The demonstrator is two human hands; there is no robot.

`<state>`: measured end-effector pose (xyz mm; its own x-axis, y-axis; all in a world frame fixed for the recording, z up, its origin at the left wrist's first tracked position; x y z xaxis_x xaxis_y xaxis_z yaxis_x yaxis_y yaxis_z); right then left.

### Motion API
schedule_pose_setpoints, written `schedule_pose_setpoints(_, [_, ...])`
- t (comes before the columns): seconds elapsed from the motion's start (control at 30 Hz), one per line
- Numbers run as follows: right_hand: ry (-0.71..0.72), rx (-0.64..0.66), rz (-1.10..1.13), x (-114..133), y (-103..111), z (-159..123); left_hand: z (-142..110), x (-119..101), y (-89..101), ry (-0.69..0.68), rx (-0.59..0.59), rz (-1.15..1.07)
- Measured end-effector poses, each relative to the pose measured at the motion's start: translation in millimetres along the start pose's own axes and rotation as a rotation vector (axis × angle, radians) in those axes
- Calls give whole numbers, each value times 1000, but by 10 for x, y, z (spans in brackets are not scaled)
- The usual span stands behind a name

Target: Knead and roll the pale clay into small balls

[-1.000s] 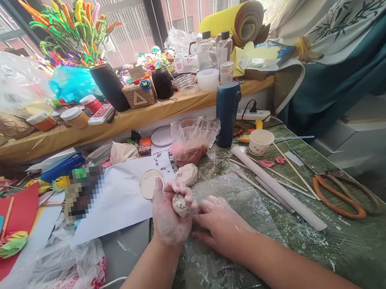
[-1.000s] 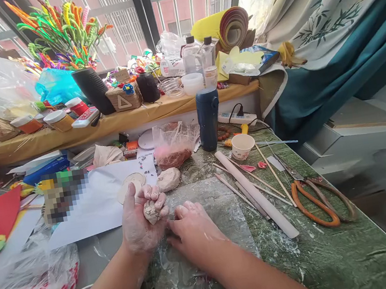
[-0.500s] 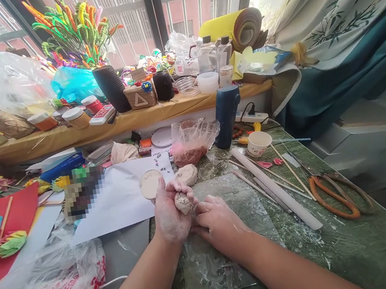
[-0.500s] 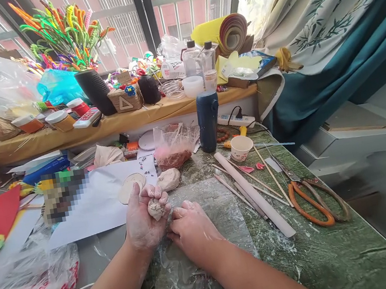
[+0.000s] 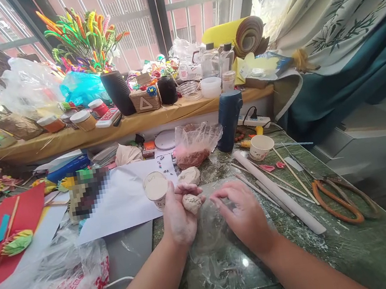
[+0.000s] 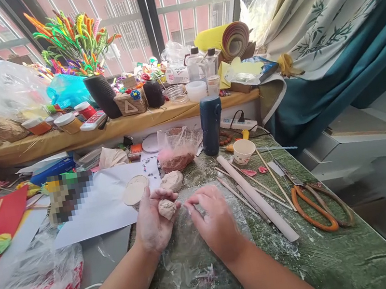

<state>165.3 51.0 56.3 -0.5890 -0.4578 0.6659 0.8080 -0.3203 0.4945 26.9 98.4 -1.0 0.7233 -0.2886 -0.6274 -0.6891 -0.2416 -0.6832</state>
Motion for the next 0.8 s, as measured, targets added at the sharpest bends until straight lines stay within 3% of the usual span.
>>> schedule_pose_setpoints(0.07, [70,-57,63,83,90,0,-15,120,-18,53,28,29])
schedule_pose_setpoints(0.13, [125,-28,69,160,57,-7,-48,236,-63,119,85,58])
schedule_pose_setpoints(0.23, [103,36,3,162,-27,2,-96,328,-107,181,137,53])
schedule_pose_setpoints(0.37, [69,140,-56,132,-113,14,-99,308,-58,172,99,19])
schedule_pose_setpoints(0.5, [-49,140,32,-3,-118,17,-88,238,-84,116,157,47])
schedule_pose_setpoints(0.67, [-219,71,363,-247,-29,37,-84,202,-202,79,297,117])
schedule_pose_setpoints(0.8, [-323,-36,319,-420,126,75,-32,145,-158,26,245,170])
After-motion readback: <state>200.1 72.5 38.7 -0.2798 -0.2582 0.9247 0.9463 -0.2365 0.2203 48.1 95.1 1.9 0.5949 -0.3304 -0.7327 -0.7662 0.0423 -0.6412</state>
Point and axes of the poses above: each hand's wrist, its own z-axis towards the middle knuckle, its own y-axis out of the back of the hand, x = y × z, the point moved 9 cm from there along z, towards the middle knuckle, and after that the axes turned 1 degree about -y, right-handed, at the moved point
